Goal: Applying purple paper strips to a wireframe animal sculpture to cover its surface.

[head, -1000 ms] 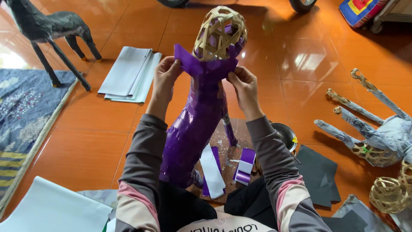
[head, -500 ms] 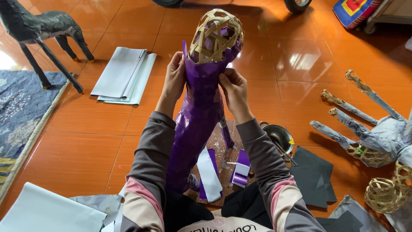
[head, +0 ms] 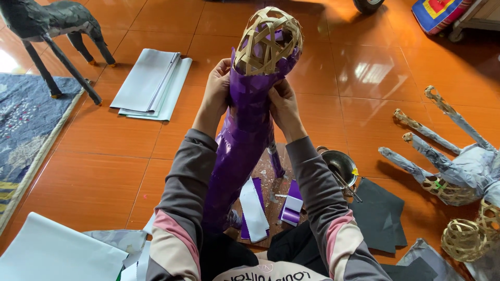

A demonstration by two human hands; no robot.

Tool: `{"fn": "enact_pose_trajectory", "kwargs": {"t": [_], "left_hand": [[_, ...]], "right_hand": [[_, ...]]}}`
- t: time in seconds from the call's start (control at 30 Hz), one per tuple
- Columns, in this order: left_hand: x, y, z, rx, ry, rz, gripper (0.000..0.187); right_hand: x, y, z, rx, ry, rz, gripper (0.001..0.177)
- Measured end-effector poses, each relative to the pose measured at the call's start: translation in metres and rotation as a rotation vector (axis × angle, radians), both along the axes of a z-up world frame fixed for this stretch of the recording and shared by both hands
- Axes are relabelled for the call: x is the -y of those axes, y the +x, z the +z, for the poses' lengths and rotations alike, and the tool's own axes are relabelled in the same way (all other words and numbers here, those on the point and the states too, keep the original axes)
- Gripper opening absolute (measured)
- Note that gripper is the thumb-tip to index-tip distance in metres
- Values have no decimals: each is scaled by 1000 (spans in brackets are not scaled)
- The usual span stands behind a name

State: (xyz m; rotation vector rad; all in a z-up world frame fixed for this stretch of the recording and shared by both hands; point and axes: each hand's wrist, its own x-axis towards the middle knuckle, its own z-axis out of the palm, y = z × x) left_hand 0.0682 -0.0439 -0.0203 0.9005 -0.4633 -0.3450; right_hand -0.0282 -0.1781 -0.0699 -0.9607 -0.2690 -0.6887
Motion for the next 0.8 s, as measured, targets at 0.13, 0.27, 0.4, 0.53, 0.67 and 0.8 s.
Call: {"fn": "enact_pose_trajectory", "kwargs": {"t": [0.13, 0.27, 0.4, 0.53, 0.67, 0.8], "left_hand": [[5, 6, -1, 36, 58, 50, 13], [2, 26, -19, 149, 221, 357, 17], [-25, -43, 41, -75, 171, 227, 29], [-24, -60, 41, 100, 234, 66, 57], [-29, -63, 43, 196, 373, 106, 48], [-33, -60, 44, 219, 400, 87, 49]], "right_hand": [[-3, -7, 5, -22, -15, -66, 13], [-11, -28, 25, -211, -150, -349, 3], [-49, -60, 64, -126, -80, -551, 7], [-66, -43, 62, -41, -214, -755, 9], [-67, -29, 60, -85, -204, -924, 11], [-64, -28, 63, -71, -207, -920, 15]]}}
